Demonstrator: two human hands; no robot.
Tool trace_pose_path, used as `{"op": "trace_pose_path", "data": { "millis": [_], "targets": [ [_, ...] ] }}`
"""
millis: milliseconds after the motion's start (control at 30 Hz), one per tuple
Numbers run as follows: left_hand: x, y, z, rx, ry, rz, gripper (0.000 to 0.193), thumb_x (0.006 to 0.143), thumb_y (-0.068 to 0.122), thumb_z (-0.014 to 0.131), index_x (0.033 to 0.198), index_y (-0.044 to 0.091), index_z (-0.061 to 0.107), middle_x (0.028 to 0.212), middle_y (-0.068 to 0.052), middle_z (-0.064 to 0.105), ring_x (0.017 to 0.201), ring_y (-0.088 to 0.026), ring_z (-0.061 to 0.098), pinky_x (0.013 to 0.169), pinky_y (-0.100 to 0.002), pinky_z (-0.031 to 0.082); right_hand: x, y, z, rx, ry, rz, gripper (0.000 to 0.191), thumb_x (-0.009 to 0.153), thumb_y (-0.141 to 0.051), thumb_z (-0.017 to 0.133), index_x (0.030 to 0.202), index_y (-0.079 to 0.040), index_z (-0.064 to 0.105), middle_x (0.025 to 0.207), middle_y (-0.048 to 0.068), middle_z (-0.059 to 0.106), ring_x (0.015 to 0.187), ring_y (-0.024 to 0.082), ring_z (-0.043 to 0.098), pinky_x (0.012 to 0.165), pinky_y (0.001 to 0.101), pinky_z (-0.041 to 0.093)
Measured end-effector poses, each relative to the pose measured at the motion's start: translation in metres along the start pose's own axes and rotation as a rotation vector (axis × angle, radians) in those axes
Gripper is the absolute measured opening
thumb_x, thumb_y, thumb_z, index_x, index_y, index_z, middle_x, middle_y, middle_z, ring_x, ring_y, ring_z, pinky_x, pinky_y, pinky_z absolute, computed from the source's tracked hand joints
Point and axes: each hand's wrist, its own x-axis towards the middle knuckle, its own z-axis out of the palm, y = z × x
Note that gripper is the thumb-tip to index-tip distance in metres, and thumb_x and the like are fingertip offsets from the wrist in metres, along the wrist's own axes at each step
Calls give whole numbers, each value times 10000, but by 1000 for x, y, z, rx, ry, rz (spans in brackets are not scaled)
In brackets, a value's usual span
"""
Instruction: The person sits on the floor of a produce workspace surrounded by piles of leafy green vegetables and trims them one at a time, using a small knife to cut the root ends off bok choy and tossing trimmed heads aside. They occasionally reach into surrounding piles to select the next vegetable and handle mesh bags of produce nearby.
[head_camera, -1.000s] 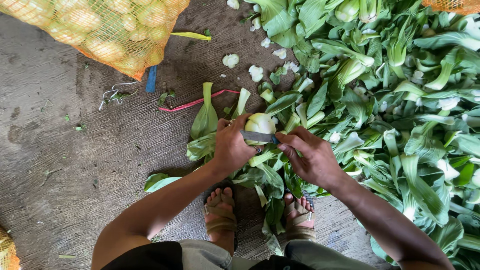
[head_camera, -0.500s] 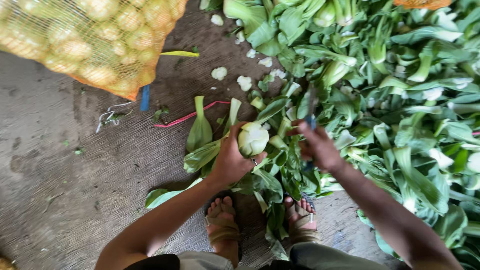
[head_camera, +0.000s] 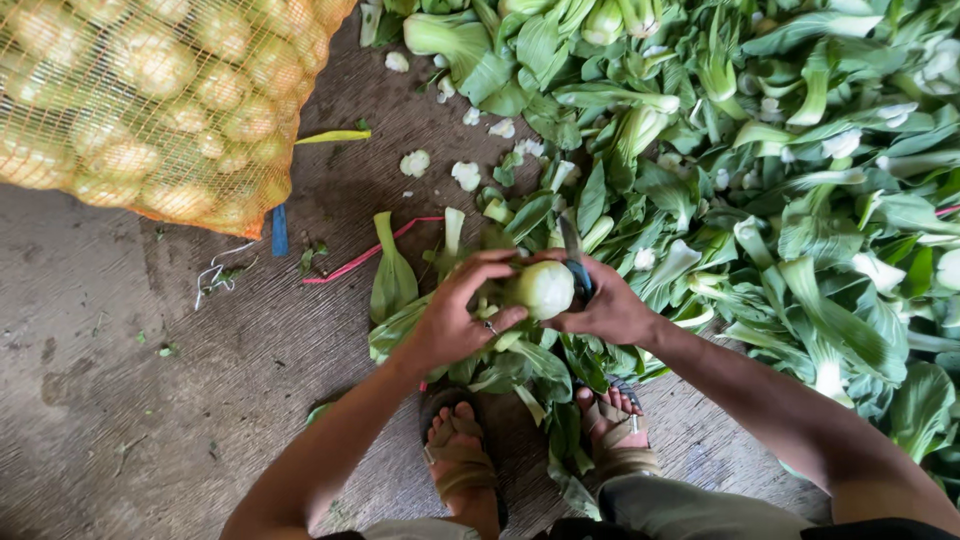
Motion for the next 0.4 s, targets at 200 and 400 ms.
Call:
{"op": "trace_pose_path", "data": {
  "millis": [200, 400],
  "targets": [
    [9, 4, -13, 288, -130, -37, 630, 776, 400, 882, 1199, 24, 606, 1207, -131, 628, 1099, -322, 645, 935, -457, 499, 1, 10, -4, -472, -14, -94, 837, 639, -59, 930, 1391, -124, 569, 1311, 90, 588, 1260, 266, 589, 1116, 398, 489],
    [-20, -16, 8, 529, -137, -170, 362, 883, 436, 825, 1035, 154, 656, 1093, -45, 680, 1056, -233, 680, 1017, -426, 492, -10, 38, -12, -240, 90, -14, 851, 752, -109, 922, 1509, -180, 540, 1414, 116, 627, 1337, 291, 608, 1164, 448, 454]
  ]
}}
